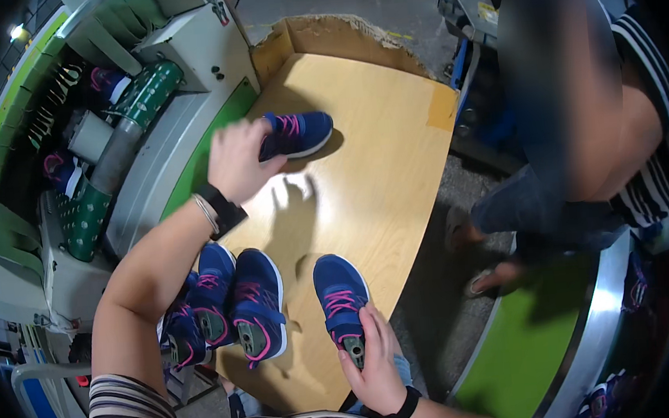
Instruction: The recorder is organizing and inspecting pairs of shoes at a manufacturing or warehouse station.
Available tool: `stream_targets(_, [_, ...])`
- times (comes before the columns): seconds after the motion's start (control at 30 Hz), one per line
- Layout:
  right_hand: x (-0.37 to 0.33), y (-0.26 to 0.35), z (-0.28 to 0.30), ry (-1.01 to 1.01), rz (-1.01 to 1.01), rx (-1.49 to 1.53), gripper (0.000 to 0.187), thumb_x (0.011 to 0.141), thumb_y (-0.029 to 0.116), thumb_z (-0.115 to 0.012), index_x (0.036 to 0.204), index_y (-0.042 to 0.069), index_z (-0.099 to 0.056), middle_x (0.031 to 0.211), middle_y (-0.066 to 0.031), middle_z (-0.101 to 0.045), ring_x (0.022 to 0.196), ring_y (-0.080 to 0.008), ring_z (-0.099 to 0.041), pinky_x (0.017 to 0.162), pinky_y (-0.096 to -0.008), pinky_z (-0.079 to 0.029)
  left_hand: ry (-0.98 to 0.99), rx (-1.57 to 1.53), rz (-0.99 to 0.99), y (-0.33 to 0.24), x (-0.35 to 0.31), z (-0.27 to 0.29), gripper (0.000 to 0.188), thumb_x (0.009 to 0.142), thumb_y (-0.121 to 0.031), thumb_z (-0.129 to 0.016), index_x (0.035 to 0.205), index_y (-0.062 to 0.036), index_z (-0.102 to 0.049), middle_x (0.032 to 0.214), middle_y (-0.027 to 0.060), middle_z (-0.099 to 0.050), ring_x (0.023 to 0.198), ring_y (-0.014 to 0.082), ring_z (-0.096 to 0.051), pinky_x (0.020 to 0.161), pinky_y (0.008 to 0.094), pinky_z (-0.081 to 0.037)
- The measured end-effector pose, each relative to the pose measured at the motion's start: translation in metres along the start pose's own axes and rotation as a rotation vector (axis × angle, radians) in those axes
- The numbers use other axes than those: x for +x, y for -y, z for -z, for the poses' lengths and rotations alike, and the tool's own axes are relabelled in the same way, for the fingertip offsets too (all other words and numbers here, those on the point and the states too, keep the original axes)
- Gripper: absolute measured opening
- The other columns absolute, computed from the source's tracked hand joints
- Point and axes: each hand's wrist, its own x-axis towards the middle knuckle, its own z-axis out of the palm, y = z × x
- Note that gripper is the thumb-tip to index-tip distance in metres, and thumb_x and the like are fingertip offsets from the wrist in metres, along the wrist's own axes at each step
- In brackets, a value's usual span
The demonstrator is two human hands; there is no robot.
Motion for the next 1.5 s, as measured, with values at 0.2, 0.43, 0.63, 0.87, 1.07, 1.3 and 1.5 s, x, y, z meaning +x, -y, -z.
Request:
stream_targets(0.2, [-0.003, 0.003, -0.009, -0.008, 0.054, 0.034, 0.074, 0.088, 0.009, -0.066, 0.149, -0.005, -0.026, 0.146, -0.03, -0.037, 0.133, -0.0446, -0.04, 0.112, -0.0478, -0.031, 0.141, -0.381, -0.066, 0.066, 0.03, -0.027, 0.097, 0.068, -0.033, -0.086, 0.147, -0.0082, -0.034, 0.134, 0.0235, -0.056, 0.119, 0.0355, -0.059, 0.104, 0.0386, -0.045])
stream_targets(0.43, [-0.002, 0.0, 0.0, -0.325, -0.115, 0.478, 0.071, 0.092, 0.012, -0.063, 0.151, 0.0, -0.026, 0.144, -0.0237, -0.039, 0.133, -0.0325, -0.042, 0.111, -0.0392, -0.033, 0.22, -1.224, 0.4, -0.018, -0.064, -0.001, 0.071, 0.08, -0.022, -0.084, 0.132, 0.0, -0.04, 0.113, 0.0159, -0.063, 0.092, 0.0215, -0.069, 0.077, 0.0396, -0.06])
stream_targets(0.63, [-0.012, -0.014, -0.013, -0.276, 0.105, 0.132, 0.078, 0.084, 0.007, -0.068, 0.15, 0.001, -0.026, 0.138, -0.023, -0.036, 0.128, -0.0366, -0.042, 0.111, -0.0415, -0.034, 0.141, -1.036, 0.399, -0.104, -0.253, -0.019, 0.092, 0.087, -0.021, -0.077, 0.151, -0.0076, -0.012, 0.142, 0.0269, -0.037, 0.13, 0.0337, -0.045, 0.107, 0.0457, -0.042])
stream_targets(0.87, [-0.038, -0.006, -0.028, -0.196, 0.208, 0.033, 0.081, 0.083, 0.005, -0.065, 0.15, -0.001, -0.022, 0.133, -0.0252, -0.038, 0.121, -0.0406, -0.044, 0.107, -0.0465, -0.036, -0.16, -0.957, 0.068, -0.134, -0.361, -0.079, 0.115, 0.078, -0.018, -0.08, 0.156, -0.0039, 0.002, 0.154, 0.026, -0.014, 0.146, 0.0372, -0.017, 0.12, 0.0445, -0.019])
stream_targets(1.07, [-0.029, -0.012, -0.032, -0.016, -0.023, 0.212, 0.078, 0.083, 0.014, -0.059, 0.151, -0.002, -0.024, 0.145, -0.0322, -0.034, 0.135, -0.0464, -0.036, 0.114, -0.0486, -0.031, -0.085, -1.008, -0.111, -0.102, -0.366, -0.117, 0.121, 0.079, -0.022, -0.082, 0.157, -0.0049, 0.009, 0.163, 0.0172, 0.002, 0.15, 0.0289, -0.009, 0.122, 0.0411, -0.016])
stream_targets(1.3, [-0.018, -0.002, -0.081, -0.251, 0.033, 0.151, 0.088, 0.076, 0.007, -0.061, 0.153, 0.007, -0.018, 0.148, -0.0351, -0.028, 0.141, -0.0511, -0.026, 0.118, -0.0509, -0.023, -0.257, -0.671, -0.182, -0.074, -0.362, -0.1, 0.098, 0.08, -0.001, -0.068, 0.158, -0.0033, -0.009, 0.162, 0.0215, -0.014, 0.149, 0.0343, -0.017, 0.121, 0.0416, -0.014])
stream_targets(1.5, [-0.027, -0.01, -0.069, -0.259, 0.036, 0.113, 0.088, 0.079, 0.005, -0.058, 0.155, 0.009, -0.014, 0.151, -0.0355, -0.023, 0.142, -0.0508, -0.024, 0.117, -0.0516, -0.024, -0.132, -0.924, -0.106, -0.094, -0.365, -0.111, 0.093, 0.093, -0.009, -0.061, 0.159, -0.011, 0.003, 0.163, 0.0221, -0.01, 0.15, 0.0345, -0.014, 0.121, 0.0425, -0.014])
